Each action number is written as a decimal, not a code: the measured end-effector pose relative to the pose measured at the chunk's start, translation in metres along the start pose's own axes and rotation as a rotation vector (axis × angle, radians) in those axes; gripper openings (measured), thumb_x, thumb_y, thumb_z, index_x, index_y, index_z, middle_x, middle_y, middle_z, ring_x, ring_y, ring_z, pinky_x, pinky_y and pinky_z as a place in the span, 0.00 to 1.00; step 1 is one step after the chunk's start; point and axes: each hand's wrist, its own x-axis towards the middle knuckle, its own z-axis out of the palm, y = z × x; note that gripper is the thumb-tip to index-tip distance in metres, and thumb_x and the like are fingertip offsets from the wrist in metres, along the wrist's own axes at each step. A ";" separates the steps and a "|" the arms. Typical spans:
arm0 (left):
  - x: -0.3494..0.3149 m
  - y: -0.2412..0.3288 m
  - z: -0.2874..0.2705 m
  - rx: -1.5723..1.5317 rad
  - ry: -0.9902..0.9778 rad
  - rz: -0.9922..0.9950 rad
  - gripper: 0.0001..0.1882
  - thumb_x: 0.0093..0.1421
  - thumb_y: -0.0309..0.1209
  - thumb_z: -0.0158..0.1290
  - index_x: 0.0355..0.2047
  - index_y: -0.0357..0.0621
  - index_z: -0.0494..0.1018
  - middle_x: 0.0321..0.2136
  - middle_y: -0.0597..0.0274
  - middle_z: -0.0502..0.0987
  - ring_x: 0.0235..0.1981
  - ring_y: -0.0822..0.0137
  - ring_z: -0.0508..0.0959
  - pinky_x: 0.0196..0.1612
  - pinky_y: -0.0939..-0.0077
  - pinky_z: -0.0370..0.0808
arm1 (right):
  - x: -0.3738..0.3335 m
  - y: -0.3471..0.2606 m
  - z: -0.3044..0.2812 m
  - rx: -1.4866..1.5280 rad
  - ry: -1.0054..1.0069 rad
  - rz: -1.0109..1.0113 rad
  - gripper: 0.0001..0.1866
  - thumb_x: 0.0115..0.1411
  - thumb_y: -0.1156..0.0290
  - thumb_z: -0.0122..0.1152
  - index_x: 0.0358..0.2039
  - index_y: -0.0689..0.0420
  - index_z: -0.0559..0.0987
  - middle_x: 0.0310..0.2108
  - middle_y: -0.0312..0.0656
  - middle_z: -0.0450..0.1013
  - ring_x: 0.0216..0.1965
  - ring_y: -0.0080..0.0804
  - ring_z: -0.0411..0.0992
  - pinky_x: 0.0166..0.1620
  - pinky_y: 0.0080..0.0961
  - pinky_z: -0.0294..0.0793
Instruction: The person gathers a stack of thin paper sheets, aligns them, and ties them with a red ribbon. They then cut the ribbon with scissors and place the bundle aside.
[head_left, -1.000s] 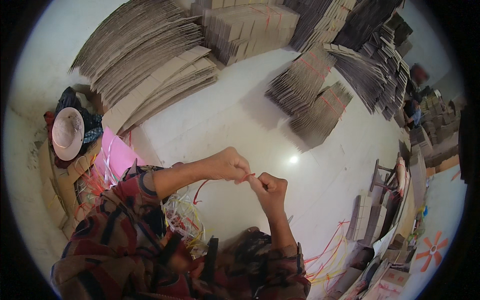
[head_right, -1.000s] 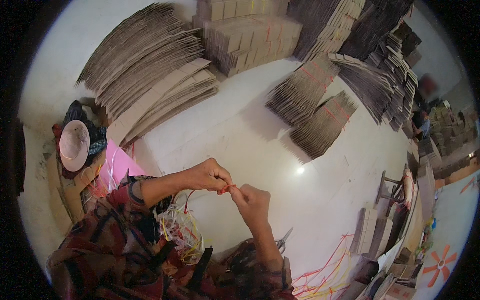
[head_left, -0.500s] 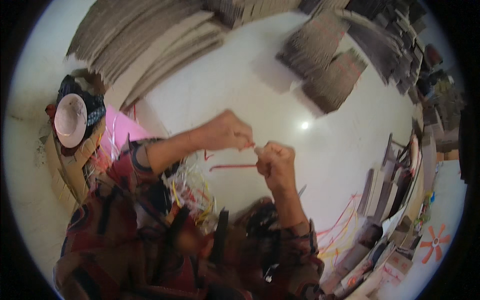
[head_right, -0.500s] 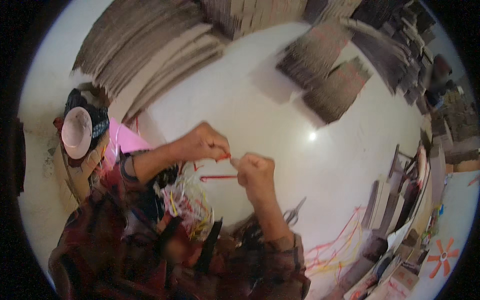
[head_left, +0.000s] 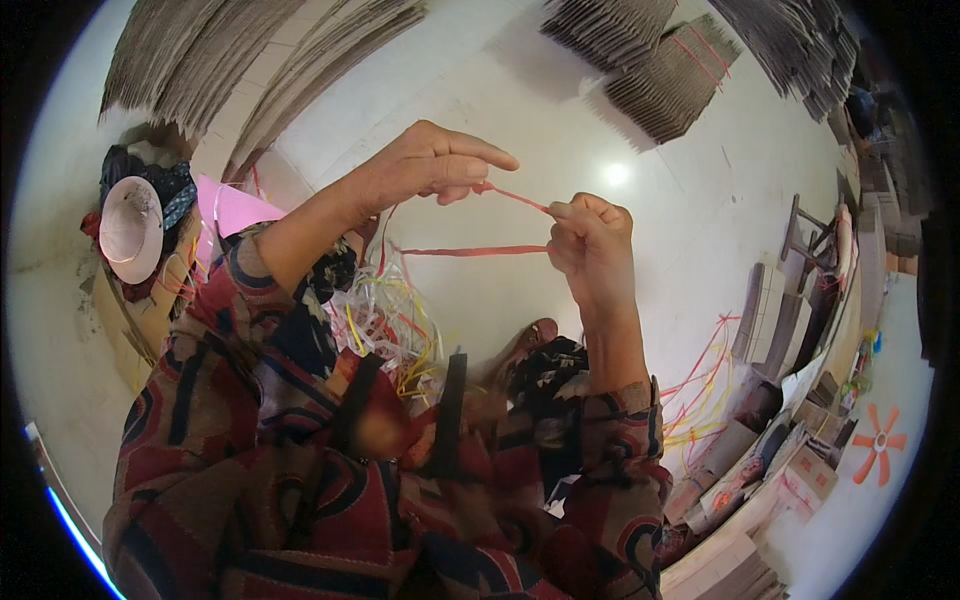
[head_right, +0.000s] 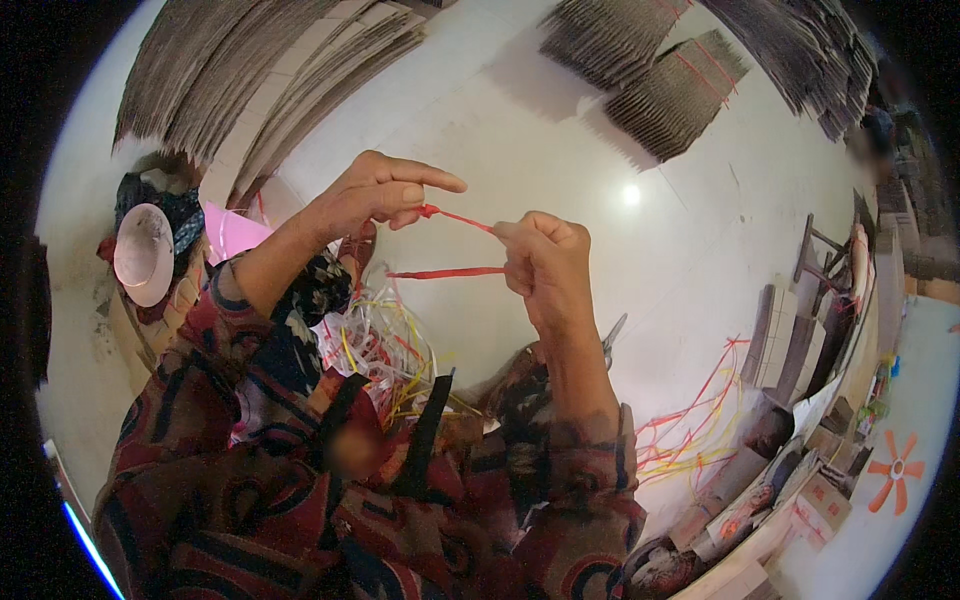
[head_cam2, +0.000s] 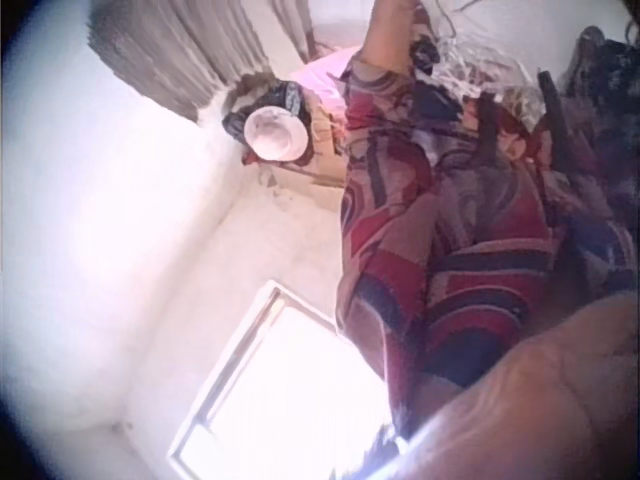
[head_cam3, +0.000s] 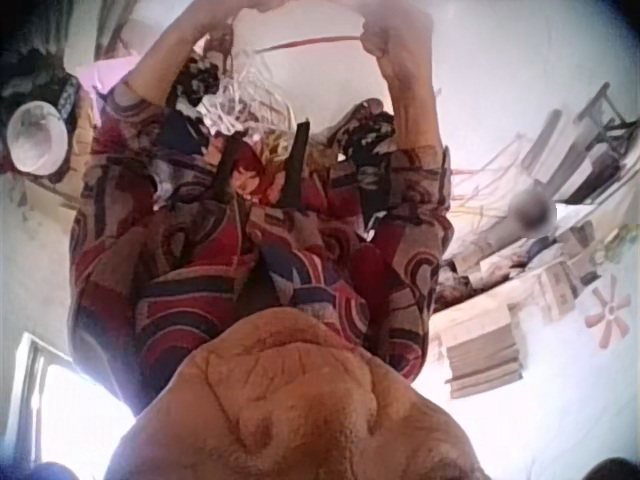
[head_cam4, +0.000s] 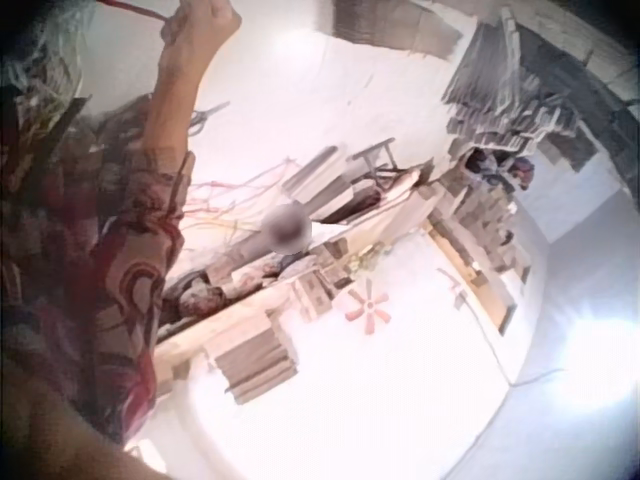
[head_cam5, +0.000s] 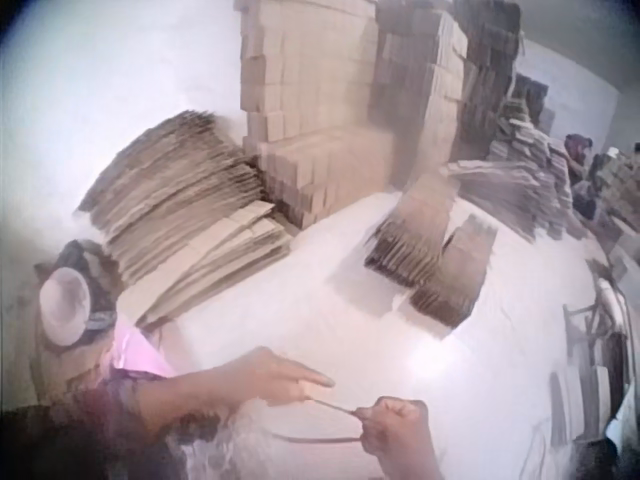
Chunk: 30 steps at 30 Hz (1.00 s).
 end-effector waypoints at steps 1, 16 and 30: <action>0.001 -0.005 0.001 0.098 -0.024 0.068 0.13 0.54 0.30 0.50 0.35 0.34 0.77 0.14 0.68 0.70 0.17 0.78 0.66 0.21 0.82 0.61 | 0.001 0.002 -0.001 -0.005 -0.007 0.000 0.16 0.49 0.77 0.58 0.10 0.54 0.64 0.08 0.27 0.53 0.09 0.14 0.45 0.14 0.16 0.42; 0.004 -0.028 0.021 0.323 -0.191 0.260 0.14 0.57 0.36 0.54 0.37 0.37 0.74 0.21 0.59 0.76 0.19 0.73 0.73 0.23 0.78 0.67 | -0.009 -0.005 0.002 -0.195 0.008 -0.027 0.14 0.50 0.73 0.62 0.12 0.56 0.69 0.10 0.27 0.59 0.09 0.12 0.50 0.13 0.14 0.45; -0.003 -0.022 -0.002 0.685 -0.229 0.367 0.08 0.52 0.28 0.47 0.22 0.36 0.68 0.16 0.53 0.67 0.18 0.56 0.68 0.24 0.69 0.65 | -0.010 -0.001 -0.003 -0.054 0.046 -0.020 0.13 0.45 0.79 0.62 0.11 0.58 0.68 0.10 0.27 0.58 0.10 0.13 0.50 0.14 0.14 0.45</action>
